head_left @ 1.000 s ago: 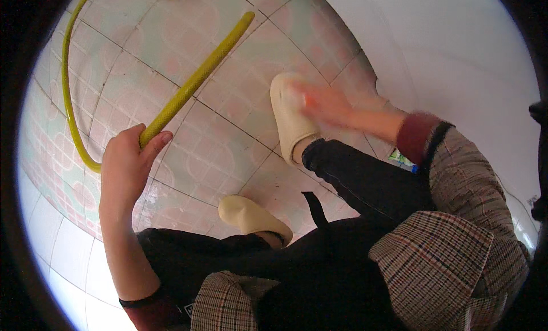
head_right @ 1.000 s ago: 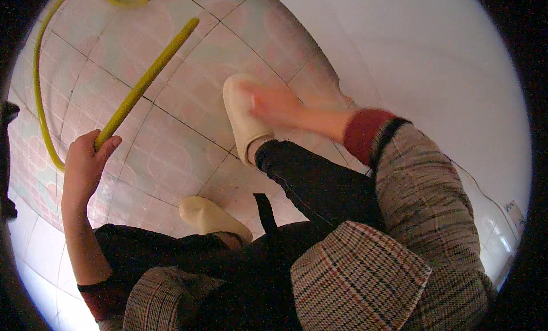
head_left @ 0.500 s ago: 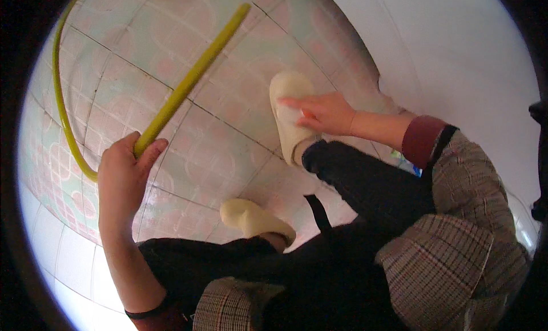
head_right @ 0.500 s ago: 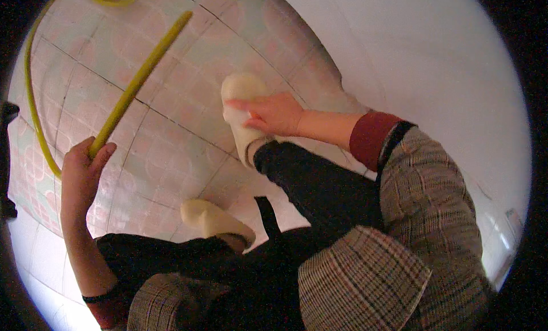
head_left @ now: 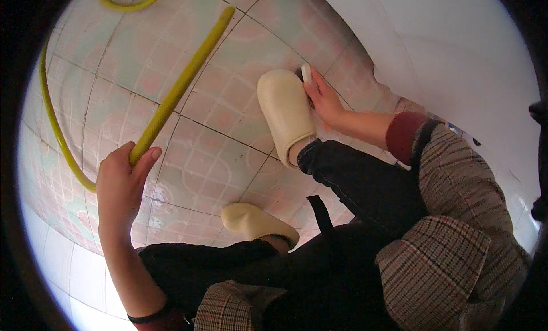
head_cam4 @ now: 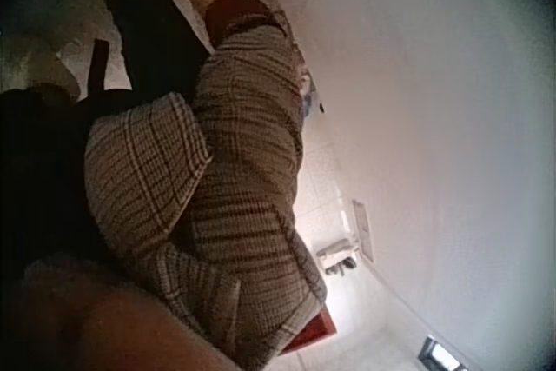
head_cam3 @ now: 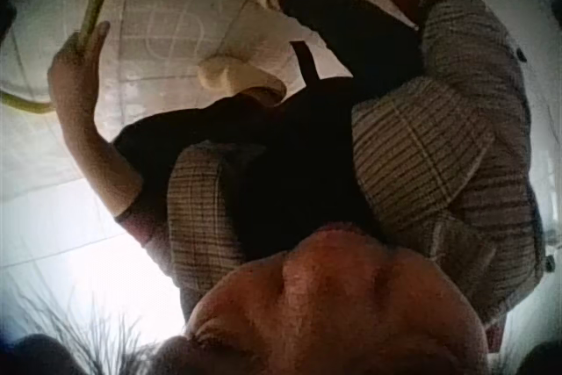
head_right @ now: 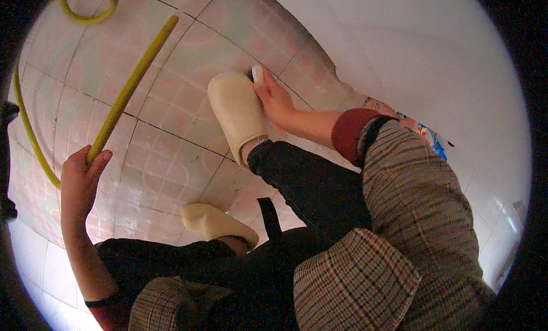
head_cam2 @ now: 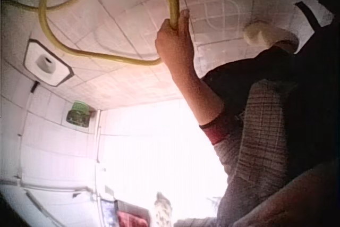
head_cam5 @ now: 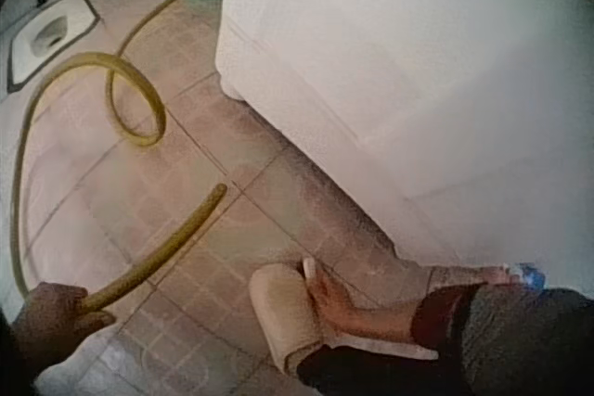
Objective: The person uses a yellow hose to wet the floor and then scrubs a pair of beige slippers with a brush. They rinse the slippers under the hose and place them on the floor.
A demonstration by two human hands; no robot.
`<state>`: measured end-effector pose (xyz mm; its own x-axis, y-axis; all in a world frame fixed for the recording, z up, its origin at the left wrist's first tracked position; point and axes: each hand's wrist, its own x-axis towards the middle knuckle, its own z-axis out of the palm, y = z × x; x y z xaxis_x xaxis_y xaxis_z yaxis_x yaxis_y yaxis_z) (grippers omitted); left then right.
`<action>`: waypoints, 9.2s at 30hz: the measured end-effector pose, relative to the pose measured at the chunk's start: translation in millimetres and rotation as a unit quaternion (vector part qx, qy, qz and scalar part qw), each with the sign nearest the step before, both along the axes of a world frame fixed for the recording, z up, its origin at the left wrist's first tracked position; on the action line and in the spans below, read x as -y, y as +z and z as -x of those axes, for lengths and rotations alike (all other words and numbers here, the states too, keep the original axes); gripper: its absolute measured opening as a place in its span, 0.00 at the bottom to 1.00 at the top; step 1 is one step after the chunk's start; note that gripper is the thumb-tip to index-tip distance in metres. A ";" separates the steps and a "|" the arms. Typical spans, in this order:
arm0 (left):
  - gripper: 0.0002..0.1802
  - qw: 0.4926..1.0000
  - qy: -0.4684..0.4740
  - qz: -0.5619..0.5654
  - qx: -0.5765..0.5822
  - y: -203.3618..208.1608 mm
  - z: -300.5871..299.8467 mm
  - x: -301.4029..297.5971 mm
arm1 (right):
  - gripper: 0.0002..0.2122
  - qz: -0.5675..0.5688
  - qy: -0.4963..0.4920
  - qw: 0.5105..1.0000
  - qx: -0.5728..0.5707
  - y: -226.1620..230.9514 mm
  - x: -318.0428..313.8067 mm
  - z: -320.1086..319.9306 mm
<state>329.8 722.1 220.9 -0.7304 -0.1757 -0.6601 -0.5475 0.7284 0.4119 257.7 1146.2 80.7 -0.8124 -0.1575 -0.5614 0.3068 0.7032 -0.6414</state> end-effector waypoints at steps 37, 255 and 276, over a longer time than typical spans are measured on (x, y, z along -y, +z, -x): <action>0.24 0.837 0.286 0.285 0.371 45.4 -519.4 -120.0 | 0.28 0.027 0.804 0.521 0.284 -0.3 209.0 -281.5; 0.07 0.825 0.327 0.226 0.403 -30.2 -564.5 -212.3 | 0.25 0.061 0.865 0.460 0.190 8.0 242.3 -295.3; 0.12 0.827 0.395 0.120 0.382 -29.5 -573.5 -208.9 | 0.20 0.101 0.984 0.119 -0.086 27.4 302.1 -350.7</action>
<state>903.4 931.0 191.4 0.2888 -0.5918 -0.7526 -0.9254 0.0290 -0.3779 608.5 844.1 108.2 0.9122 -0.1344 -0.3870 -0.3554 -0.7296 -0.5843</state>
